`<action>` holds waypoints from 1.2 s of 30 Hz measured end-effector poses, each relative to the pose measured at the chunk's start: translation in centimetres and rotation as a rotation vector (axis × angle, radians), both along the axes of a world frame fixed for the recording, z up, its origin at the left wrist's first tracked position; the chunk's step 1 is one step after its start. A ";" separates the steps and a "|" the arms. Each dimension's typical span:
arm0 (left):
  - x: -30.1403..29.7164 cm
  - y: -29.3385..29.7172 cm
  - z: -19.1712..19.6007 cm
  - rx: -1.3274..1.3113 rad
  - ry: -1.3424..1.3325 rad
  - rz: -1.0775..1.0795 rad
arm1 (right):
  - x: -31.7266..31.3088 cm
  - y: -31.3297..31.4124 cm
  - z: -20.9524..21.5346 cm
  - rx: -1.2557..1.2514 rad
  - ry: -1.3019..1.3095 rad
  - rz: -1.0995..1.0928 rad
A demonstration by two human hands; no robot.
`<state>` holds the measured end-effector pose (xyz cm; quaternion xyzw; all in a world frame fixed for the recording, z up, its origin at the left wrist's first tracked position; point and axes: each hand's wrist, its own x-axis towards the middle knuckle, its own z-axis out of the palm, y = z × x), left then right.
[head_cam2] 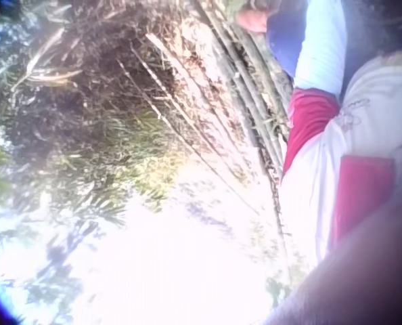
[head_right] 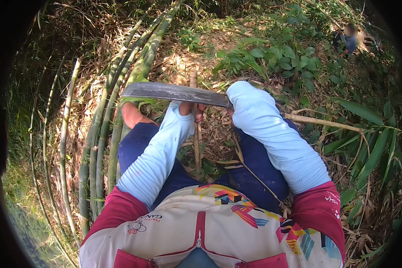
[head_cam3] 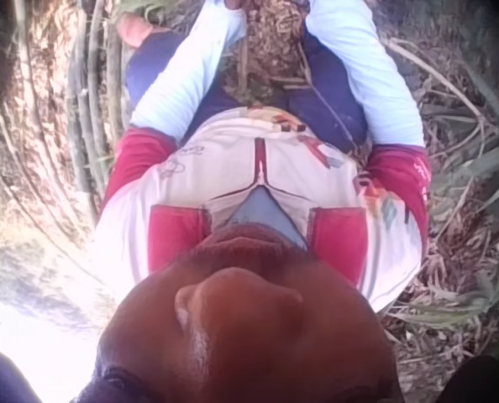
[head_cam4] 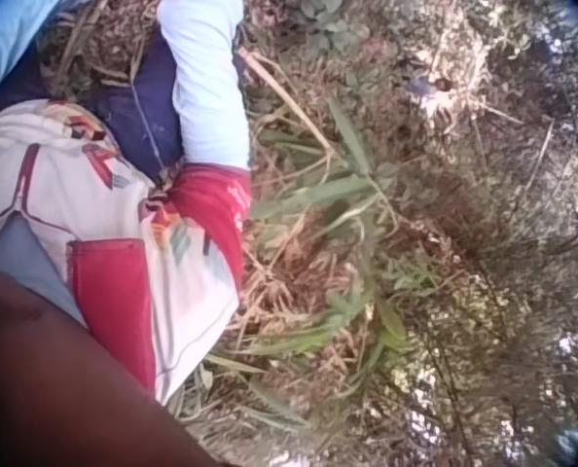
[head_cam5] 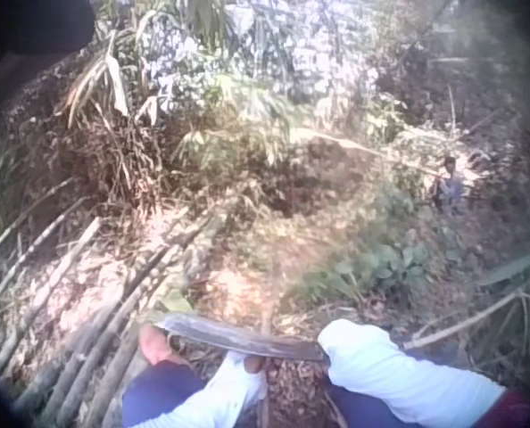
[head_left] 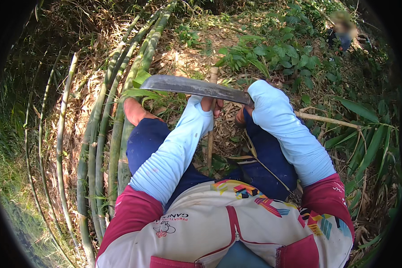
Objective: The person sits on the ground in a bamboo grove and uses a machete to chop a bamboo stalk into smaller sections. They repeatedly strike the stalk to sever it and then handle the cut pieces.
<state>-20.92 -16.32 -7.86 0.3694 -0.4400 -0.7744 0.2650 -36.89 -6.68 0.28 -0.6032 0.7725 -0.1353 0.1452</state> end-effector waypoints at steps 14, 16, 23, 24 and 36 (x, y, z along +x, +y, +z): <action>0.0 0.2 0.5 -0.139 -0.142 -0.158 | -0.3 -1.6 -0.2 0.137 0.134 0.145; 0.1 0.5 0.2 -0.171 -0.133 -0.137 | -0.3 -1.6 -0.3 0.153 0.145 0.156; 0.1 0.6 -0.1 -0.171 -0.133 -0.105 | -0.3 -2.1 0.1 0.226 0.127 0.172; 0.2 0.5 -0.2 -0.176 -0.127 -0.110 | -0.4 -2.0 0.0 0.197 0.124 0.177; 0.0 0.5 0.1 -0.133 -0.123 -0.090 | -1.0 -1.4 -1.1 0.073 0.082 0.210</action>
